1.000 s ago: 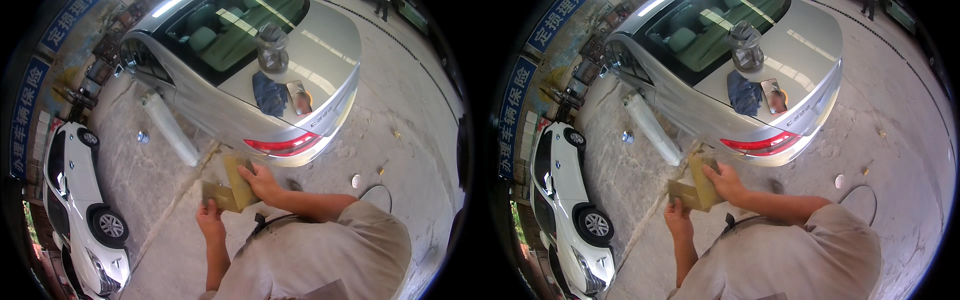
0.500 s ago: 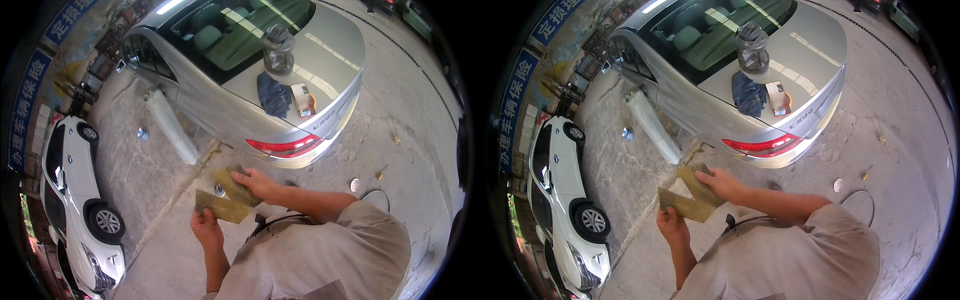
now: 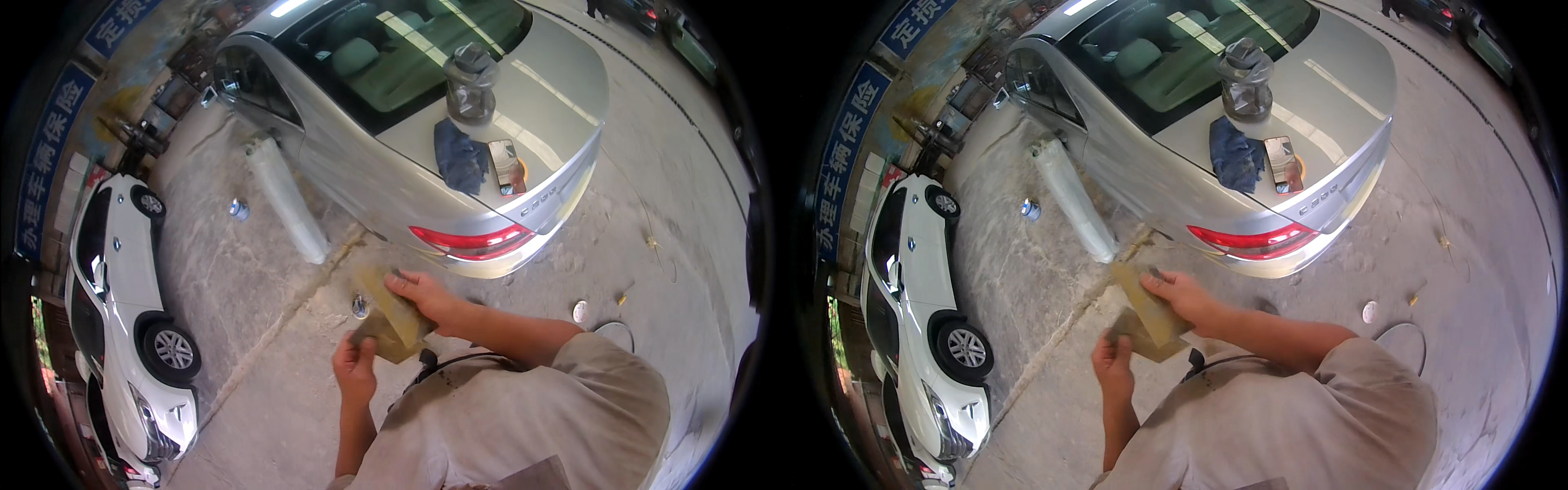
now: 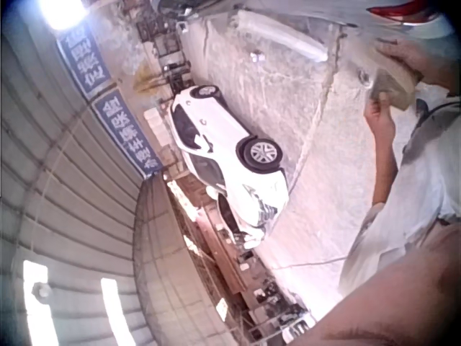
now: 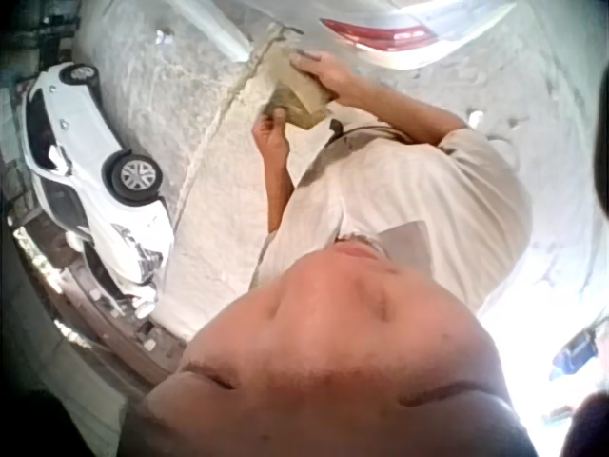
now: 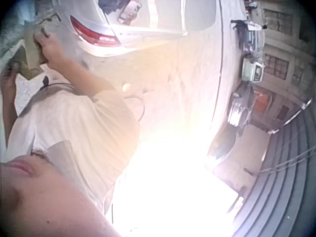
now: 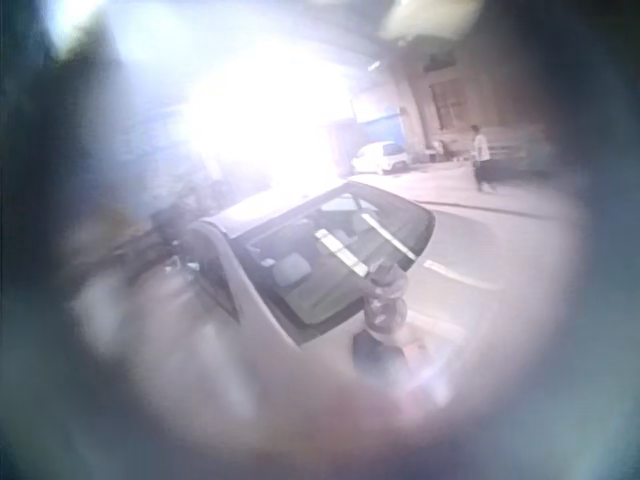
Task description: The person folds a sheet of sandpaper multiple times, then picks up a plastic-wrapped package of sanding supplies from the floor and places it on the trunk of a silver car. The person handles the sandpaper and package by hand.
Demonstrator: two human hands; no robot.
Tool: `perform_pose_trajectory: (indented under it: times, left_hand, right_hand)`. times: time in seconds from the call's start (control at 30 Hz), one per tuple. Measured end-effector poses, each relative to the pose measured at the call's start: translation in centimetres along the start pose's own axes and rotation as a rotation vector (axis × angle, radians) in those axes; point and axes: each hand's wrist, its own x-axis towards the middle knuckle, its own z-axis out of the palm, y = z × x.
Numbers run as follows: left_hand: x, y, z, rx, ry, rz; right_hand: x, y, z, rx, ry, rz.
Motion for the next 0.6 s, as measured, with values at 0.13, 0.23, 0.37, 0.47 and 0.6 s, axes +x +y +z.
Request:
perform_pose_trajectory:
  times: [0.13,0.23,0.37,0.47,0.6]
  left_hand:
    - [0.0,-0.6,0.5,-0.136,0.024,-0.122]
    - [0.8,-0.9,0.3,-0.531,0.161,-0.249]
    - [2.3,-1.7,-2.4,-1.056,0.12,-0.342]
    - [3.3,-1.4,-2.7,-1.133,0.042,-0.224]
    - [5.1,-1.1,-3.3,-1.208,0.004,-0.237]
  right_hand:
    - [0.2,-2.8,0.6,0.134,0.05,-0.15]
    - [0.4,-2.5,0.5,0.066,0.079,-0.359]
    - [-1.7,-0.1,1.5,-0.456,0.063,-0.472]
    - [-2.4,2.1,2.3,-0.934,-0.085,-0.948]
    - [-4.0,4.1,4.1,-1.221,-0.235,-1.302]
